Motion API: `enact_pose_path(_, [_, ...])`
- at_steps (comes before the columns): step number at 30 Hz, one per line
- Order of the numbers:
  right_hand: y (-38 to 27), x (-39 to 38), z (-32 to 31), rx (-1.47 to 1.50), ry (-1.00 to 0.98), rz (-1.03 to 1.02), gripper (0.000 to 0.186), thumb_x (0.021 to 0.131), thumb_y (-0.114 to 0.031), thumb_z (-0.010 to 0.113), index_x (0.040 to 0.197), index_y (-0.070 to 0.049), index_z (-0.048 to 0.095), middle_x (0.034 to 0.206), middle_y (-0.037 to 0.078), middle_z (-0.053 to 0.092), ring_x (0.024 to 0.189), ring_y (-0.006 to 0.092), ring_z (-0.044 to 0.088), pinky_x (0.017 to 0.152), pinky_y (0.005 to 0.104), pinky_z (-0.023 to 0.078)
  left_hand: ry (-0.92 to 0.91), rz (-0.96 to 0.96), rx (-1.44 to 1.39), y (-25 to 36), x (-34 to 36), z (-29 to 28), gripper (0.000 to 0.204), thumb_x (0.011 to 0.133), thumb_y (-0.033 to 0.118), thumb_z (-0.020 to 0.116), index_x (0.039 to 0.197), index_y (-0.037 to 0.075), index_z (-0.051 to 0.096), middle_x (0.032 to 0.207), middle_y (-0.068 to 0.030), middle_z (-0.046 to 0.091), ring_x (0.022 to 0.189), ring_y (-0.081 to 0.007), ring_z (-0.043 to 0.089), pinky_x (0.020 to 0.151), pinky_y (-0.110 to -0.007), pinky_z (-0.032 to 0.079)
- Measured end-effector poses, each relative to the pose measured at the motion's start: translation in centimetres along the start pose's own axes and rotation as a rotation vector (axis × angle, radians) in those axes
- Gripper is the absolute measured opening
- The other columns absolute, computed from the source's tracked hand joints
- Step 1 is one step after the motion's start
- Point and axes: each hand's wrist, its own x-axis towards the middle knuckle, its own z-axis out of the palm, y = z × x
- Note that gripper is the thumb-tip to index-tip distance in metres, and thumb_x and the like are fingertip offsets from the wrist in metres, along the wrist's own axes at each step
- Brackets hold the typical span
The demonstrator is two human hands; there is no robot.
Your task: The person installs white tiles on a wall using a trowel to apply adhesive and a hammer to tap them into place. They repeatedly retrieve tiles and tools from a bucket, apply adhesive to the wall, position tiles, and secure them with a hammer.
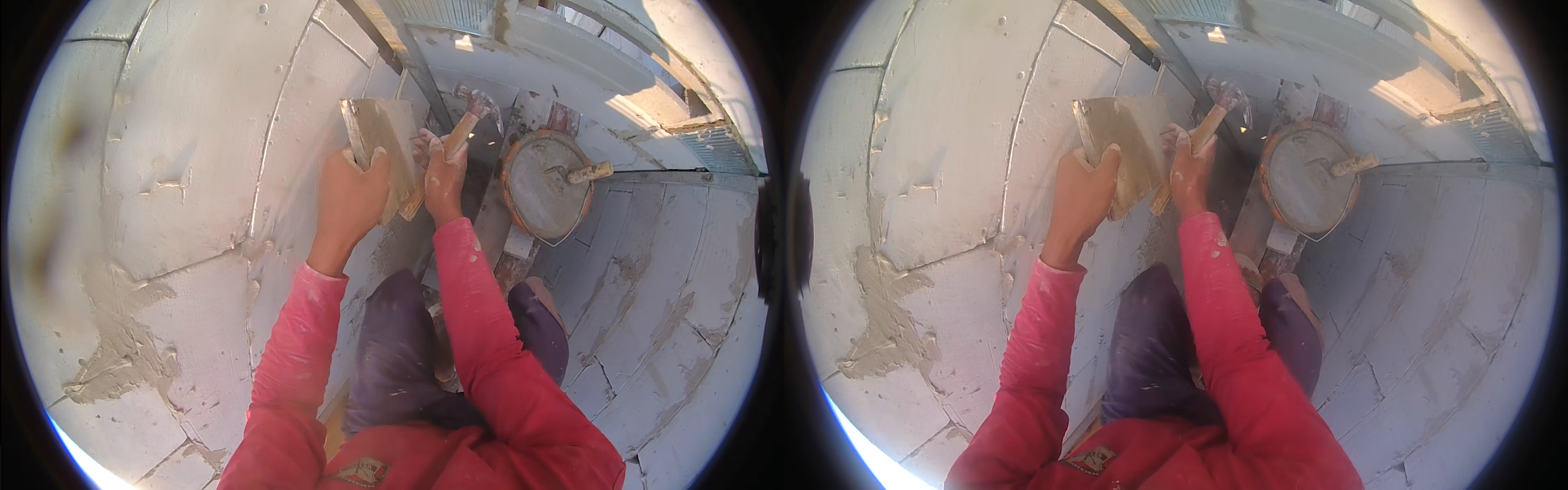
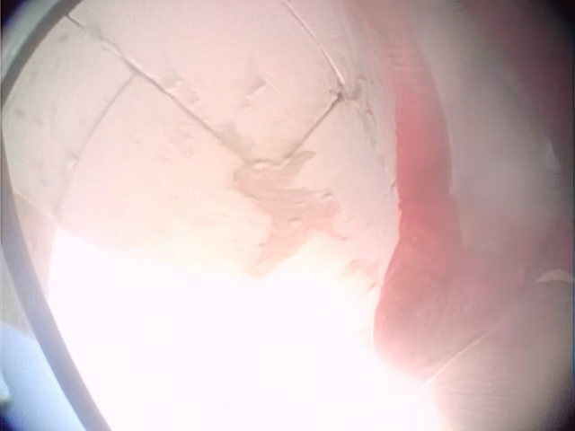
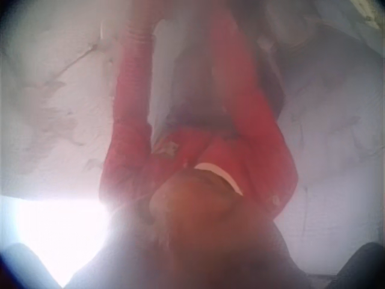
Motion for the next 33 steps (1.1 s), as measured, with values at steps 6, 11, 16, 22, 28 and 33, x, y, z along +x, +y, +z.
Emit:
enact_pose_path(6, [1.5,-6.2,-4.6,-0.598,0.040,0.055,0.020,0.105,-0.012,0.056,0.120,0.000,0.049,0.112,0.012,0.069,0.103,0.0197,0.070,0.092,0.0321,0.057,0.032,-0.349,-0.448,-4.2,-6.6,0.6,0.027,0.103,0.017,0.057,0.105,-0.008,0.068,0.087,-0.0080,0.071,0.075,-0.0139,0.064,0.065,-0.034,0.050])
enact_pose_path(11, [3.4,-9.0,-10.6,-1.004,0.008,0.009,0.031,0.103,-0.020,0.059,0.125,0.000,0.054,0.105,0.012,0.071,0.097,0.0218,0.070,0.085,0.0357,0.055,0.106,-0.515,-0.624,-10.5,-10.2,5.2,0.030,0.105,0.018,0.057,0.114,-0.010,0.063,0.100,-0.0105,0.070,0.083,-0.0151,0.066,0.069,-0.031,0.052])
enact_pose_path(16, [4.4,-11.1,-17.8,-1.127,0.031,0.095,0.035,0.102,-0.022,0.056,0.129,0.000,0.054,0.109,0.022,0.069,0.102,0.0354,0.067,0.086,0.0458,0.052,0.128,-0.796,-0.887,-19.0,-14.4,11.6,0.035,0.103,0.015,0.061,0.128,-0.009,0.055,0.117,-0.0150,0.066,0.095,-0.0215,0.069,0.080,-0.035,0.058])
enact_pose_path(22, [3.5,-14.4,-19.1,-1.351,-0.092,0.323,0.045,0.100,-0.022,0.056,0.137,0.002,0.051,0.111,0.033,0.067,0.107,0.0546,0.062,0.091,0.0571,0.050,0.370,-0.956,-0.948,-27.9,-15.8,18.9,0.037,0.101,0.012,0.066,0.130,-0.009,0.056,0.120,-0.0156,0.066,0.100,-0.0241,0.070,0.081,-0.037,0.059])
enact_pose_path(28, [9.9,-15.7,-21.5,-1.354,-0.107,0.176,0.039,0.100,-0.021,0.056,0.133,-0.001,0.055,0.104,0.034,0.068,0.102,0.0551,0.062,0.087,0.0581,0.051,0.341,-0.970,-0.993,-32.9,-17.1,20.2,0.042,0.098,0.012,0.071,0.131,-0.010,0.056,0.124,-0.0157,0.066,0.103,-0.0244,0.070,0.083,-0.037,0.059])
enact_pose_path(33, [13.8,-16.2,-24.0,-1.609,-0.259,0.188,0.039,0.101,-0.022,0.055,0.134,-0.001,0.056,0.100,0.034,0.067,0.095,0.0561,0.063,0.081,0.0577,0.051,0.312,-1.026,-0.864,-37.2,-17.5,21.6,0.041,0.097,0.014,0.073,0.128,-0.009,0.059,0.123,-0.0152,0.067,0.104,-0.0225,0.069,0.085,-0.036,0.058])
